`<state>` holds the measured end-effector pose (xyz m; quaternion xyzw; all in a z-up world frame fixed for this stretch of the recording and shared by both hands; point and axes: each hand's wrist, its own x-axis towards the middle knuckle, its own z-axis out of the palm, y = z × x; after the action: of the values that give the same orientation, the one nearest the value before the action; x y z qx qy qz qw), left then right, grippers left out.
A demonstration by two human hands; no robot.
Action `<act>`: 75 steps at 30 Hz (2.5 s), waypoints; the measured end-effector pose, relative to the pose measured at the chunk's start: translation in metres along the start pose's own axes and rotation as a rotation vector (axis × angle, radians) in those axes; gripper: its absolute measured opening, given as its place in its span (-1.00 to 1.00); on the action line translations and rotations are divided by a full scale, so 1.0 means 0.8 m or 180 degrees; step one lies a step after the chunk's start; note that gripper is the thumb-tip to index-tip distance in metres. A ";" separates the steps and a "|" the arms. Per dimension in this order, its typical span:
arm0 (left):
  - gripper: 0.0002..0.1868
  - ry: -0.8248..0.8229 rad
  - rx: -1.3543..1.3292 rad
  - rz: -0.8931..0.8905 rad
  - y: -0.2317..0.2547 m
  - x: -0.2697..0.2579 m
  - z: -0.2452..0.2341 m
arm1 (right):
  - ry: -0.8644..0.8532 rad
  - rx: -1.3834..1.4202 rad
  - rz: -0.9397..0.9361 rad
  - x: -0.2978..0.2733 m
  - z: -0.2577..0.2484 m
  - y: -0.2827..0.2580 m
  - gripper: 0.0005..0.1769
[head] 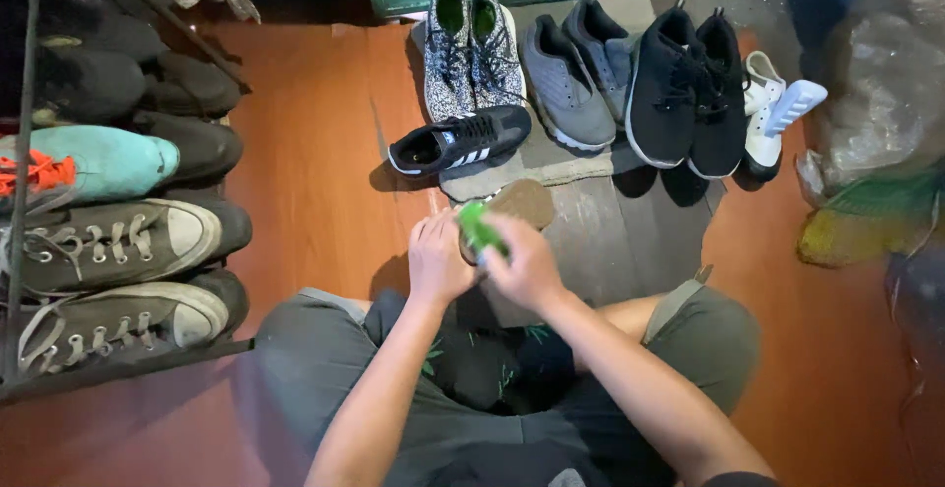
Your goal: Cleaning the sole of a sneaker using a small brush while sitting on the floor
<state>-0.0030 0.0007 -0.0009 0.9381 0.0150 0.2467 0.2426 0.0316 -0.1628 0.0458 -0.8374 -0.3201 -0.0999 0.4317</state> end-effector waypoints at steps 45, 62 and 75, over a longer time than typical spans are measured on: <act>-0.10 -0.0193 -0.0259 -0.0155 0.003 0.003 -0.003 | 0.0390 -0.0587 0.0871 -0.008 -0.033 0.118 -0.65; -0.12 -0.0274 -0.0205 -0.0186 0.013 0.011 -0.014 | -0.0220 -0.0627 0.2331 -0.043 -0.042 0.153 -0.57; -0.12 -0.0273 -0.0116 -0.0213 0.006 0.003 -0.005 | -0.0339 -0.0519 0.1870 -0.042 -0.048 0.119 -0.59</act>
<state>-0.0028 -0.0013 0.0054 0.9422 0.0315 0.1983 0.2682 0.0691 -0.2483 -0.0081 -0.9300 -0.0775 0.0479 0.3561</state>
